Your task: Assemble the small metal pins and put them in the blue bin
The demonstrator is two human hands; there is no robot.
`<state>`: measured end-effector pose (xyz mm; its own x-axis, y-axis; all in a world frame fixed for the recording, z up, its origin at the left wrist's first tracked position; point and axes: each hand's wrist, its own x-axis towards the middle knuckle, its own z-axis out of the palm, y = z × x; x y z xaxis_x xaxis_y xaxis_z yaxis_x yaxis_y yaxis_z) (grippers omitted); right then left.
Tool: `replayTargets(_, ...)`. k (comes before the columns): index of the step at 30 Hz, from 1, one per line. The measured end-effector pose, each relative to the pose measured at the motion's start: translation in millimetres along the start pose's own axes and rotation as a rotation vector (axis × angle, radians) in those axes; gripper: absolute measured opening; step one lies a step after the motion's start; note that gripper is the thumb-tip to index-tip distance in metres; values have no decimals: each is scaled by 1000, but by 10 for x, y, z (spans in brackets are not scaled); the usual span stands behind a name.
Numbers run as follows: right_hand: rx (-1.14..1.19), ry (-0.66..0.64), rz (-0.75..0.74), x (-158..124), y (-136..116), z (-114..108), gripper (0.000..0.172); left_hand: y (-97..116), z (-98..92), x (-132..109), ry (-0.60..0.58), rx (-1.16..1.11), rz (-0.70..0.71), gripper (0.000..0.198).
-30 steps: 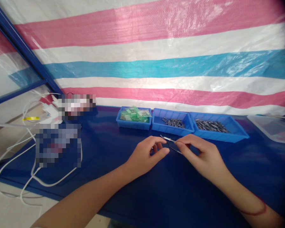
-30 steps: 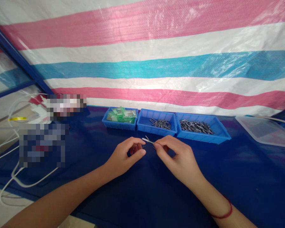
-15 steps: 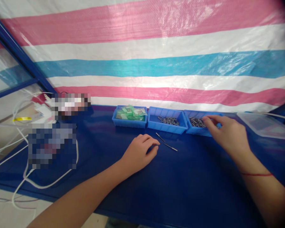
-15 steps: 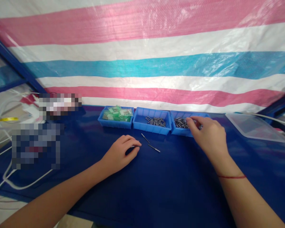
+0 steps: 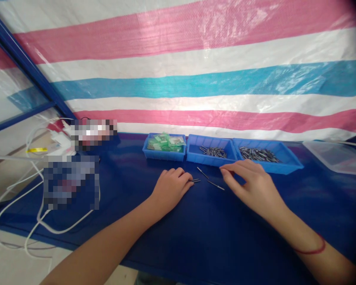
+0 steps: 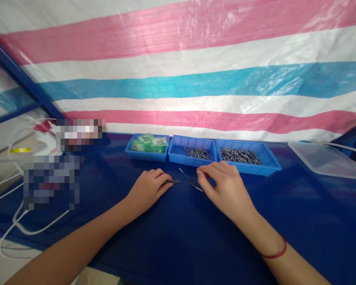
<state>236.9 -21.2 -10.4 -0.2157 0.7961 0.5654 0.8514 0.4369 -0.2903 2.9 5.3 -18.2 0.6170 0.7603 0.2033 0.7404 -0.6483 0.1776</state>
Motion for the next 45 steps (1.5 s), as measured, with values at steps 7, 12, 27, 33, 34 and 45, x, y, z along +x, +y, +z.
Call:
replayTargets(7,85,-179,-32,-54,-171,104,19,-40,32,38,9,62,53,23)
replayTargets(12,199,-142,49,-73,-227,130,18,10,3,47,96,-175,23,21)
replayTargets(27,552,-19,247,-133,-416,148,14,197,3,4,73,-733,91,20)
replayTargets(33,543,-1,263,-140,-406,160,13,196,-7,4,90,-765,75,21)
replayTargets(34,538,-7,257,-139,-410,158,14,197,-12,3,82,-759,74,21)
replayTargets(45,521,-49,176,-105,-422,59,13,190,-28,-2,155,-781,37,18)
